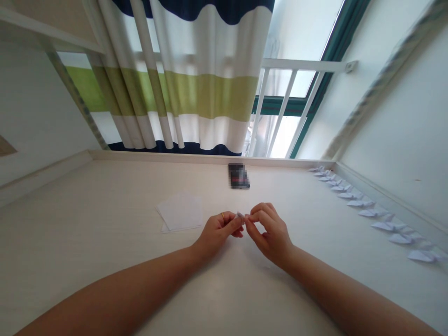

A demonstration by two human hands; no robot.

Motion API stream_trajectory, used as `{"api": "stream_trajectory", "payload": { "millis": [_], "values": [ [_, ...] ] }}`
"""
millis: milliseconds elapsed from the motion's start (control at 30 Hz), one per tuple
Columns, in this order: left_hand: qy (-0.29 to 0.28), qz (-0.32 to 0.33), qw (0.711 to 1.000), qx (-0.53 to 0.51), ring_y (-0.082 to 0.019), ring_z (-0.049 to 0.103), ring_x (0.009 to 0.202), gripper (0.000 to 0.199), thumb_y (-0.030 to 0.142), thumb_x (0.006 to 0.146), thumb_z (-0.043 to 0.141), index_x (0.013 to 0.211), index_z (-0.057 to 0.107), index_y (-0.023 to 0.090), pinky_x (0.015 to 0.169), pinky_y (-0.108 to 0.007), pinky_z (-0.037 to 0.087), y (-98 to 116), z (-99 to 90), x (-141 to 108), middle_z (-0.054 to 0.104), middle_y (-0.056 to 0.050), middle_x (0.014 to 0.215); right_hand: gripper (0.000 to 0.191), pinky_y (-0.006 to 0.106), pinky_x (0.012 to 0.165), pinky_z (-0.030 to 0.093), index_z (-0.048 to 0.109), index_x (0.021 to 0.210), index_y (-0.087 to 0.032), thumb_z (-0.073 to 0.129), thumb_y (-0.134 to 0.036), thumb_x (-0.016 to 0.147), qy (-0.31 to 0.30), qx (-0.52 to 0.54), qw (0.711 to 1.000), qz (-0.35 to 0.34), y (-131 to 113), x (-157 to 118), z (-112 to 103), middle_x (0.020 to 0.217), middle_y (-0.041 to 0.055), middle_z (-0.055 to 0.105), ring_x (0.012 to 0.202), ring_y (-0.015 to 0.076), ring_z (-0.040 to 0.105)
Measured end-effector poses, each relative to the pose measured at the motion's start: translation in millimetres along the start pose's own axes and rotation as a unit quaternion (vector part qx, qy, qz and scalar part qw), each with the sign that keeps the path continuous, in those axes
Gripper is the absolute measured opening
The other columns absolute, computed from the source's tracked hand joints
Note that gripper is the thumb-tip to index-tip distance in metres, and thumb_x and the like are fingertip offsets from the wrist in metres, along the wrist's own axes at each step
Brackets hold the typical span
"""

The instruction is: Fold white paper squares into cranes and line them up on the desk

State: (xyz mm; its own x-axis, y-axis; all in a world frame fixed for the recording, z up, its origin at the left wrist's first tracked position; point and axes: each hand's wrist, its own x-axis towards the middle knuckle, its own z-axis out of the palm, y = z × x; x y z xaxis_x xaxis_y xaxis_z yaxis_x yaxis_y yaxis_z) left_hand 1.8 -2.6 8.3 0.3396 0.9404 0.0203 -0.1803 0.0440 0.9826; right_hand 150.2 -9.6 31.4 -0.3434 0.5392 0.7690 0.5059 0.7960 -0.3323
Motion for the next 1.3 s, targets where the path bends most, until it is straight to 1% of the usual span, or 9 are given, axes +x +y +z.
{"api": "stream_trajectory", "payload": {
  "millis": [67, 167, 267, 367, 533, 733, 800, 1000, 1300],
  "values": [
    [0.014, 0.004, 1.000, -0.007, -0.009, 0.053, 0.058, 0.027, 0.039, 0.071, 0.057, 0.067, 0.057, 0.013, 0.062, -0.024, 0.042, 2, -1.4, 0, 0.056, 0.000, 0.060, 0.002, 0.031, 0.067, 0.040, 0.052, 0.077, -0.017, 0.050, -0.016, 0.077, -0.041, 0.043, 0.998, 0.022, 1, 2, -2, 0.075, 0.0035, 0.051, 0.071, 0.0142, 0.047],
    [0.011, -0.004, 1.000, -0.024, -0.009, 0.052, 0.054, 0.026, 0.038, 0.070, 0.059, 0.063, 0.056, 0.013, 0.058, -0.023, 0.041, 2, -3.4, 0, 0.056, 0.001, 0.058, 0.015, 0.032, 0.075, 0.041, 0.053, 0.087, -0.018, 0.042, -0.027, 0.084, -0.095, 0.153, 0.974, 0.138, 4, 9, -7, 0.087, 0.0058, 0.053, 0.083, 0.0157, 0.050],
    [-0.023, -0.023, 0.999, -0.043, -0.009, 0.052, 0.049, 0.027, 0.038, 0.068, 0.060, 0.061, 0.054, 0.012, 0.054, -0.023, 0.041, 1, -4.3, -1, 0.057, 0.000, 0.055, 0.032, 0.031, 0.075, 0.042, 0.053, 0.081, -0.015, 0.032, -0.038, 0.087, -0.202, 0.278, 0.904, 0.254, 8, 14, -7, 0.077, 0.0042, 0.057, 0.078, 0.0149, 0.053],
    [-0.042, -0.044, 0.997, -0.057, -0.009, 0.051, 0.044, 0.030, 0.039, 0.067, 0.060, 0.059, 0.053, 0.012, 0.047, -0.022, 0.040, 0, -4.7, -1, 0.056, 0.000, 0.052, 0.041, 0.030, 0.068, 0.044, 0.051, 0.072, -0.014, 0.032, -0.047, 0.085, -0.284, 0.376, 0.830, 0.300, 13, 13, -3, 0.065, 0.0025, 0.056, 0.066, 0.0138, 0.055],
    [-0.042, -0.063, 0.994, -0.083, -0.008, 0.050, 0.042, 0.029, 0.038, 0.067, 0.061, 0.058, 0.051, 0.012, 0.045, -0.020, 0.041, 1, -6.3, 0, 0.057, 0.000, 0.051, 0.037, 0.025, 0.056, 0.043, 0.050, 0.067, -0.013, 0.045, -0.047, 0.079, -0.260, 0.398, 0.803, 0.359, 20, 8, 2, 0.063, 0.0008, 0.055, 0.056, 0.0095, 0.052],
    [-0.058, -0.074, 0.991, -0.096, -0.007, 0.051, 0.041, 0.026, 0.034, 0.067, 0.062, 0.058, 0.051, 0.012, 0.044, -0.019, 0.041, 1, -7.5, 0, 0.056, 0.000, 0.051, 0.036, 0.018, 0.038, 0.035, 0.053, 0.067, -0.011, 0.047, -0.044, 0.079, -0.281, 0.533, 0.673, 0.428, 18, 8, 1, 0.047, -0.0030, 0.052, 0.036, 0.0052, 0.045],
    [-0.055, -0.072, 0.991, -0.099, -0.007, 0.051, 0.042, 0.025, 0.033, 0.067, 0.062, 0.058, 0.052, 0.012, 0.045, -0.019, 0.042, 1, -7.2, 0, 0.057, 0.000, 0.051, 0.037, 0.017, 0.036, 0.035, 0.054, 0.066, -0.010, 0.046, -0.044, 0.080, -0.291, 0.554, 0.647, 0.436, 18, 7, 2, 0.044, -0.0026, 0.052, 0.033, 0.0051, 0.045],
    [-0.086, -0.070, 0.989, -0.102, -0.009, 0.052, 0.044, 0.035, 0.044, 0.073, 0.053, 0.066, 0.058, 0.010, 0.043, -0.021, 0.043, 0, -7.1, 0, 0.056, -0.003, 0.053, 0.032, 0.015, 0.034, 0.033, 0.050, 0.059, -0.012, 0.054, -0.039, 0.076, -0.274, 0.558, 0.632, 0.462, 18, 4, 5, 0.040, -0.0039, 0.052, 0.031, 0.0044, 0.045],
    [-0.092, -0.108, 0.984, -0.109, -0.005, 0.044, 0.034, 0.035, 0.045, 0.065, 0.061, 0.058, 0.054, 0.011, 0.035, -0.016, 0.035, -1, -6.2, 0, 0.053, 0.001, 0.043, 0.031, 0.016, 0.033, 0.032, 0.047, 0.057, -0.013, 0.055, -0.035, 0.076, -0.245, 0.585, 0.618, 0.463, 12, 3, 5, 0.038, -0.0055, 0.050, 0.028, 0.0046, 0.042]
  ]
}}
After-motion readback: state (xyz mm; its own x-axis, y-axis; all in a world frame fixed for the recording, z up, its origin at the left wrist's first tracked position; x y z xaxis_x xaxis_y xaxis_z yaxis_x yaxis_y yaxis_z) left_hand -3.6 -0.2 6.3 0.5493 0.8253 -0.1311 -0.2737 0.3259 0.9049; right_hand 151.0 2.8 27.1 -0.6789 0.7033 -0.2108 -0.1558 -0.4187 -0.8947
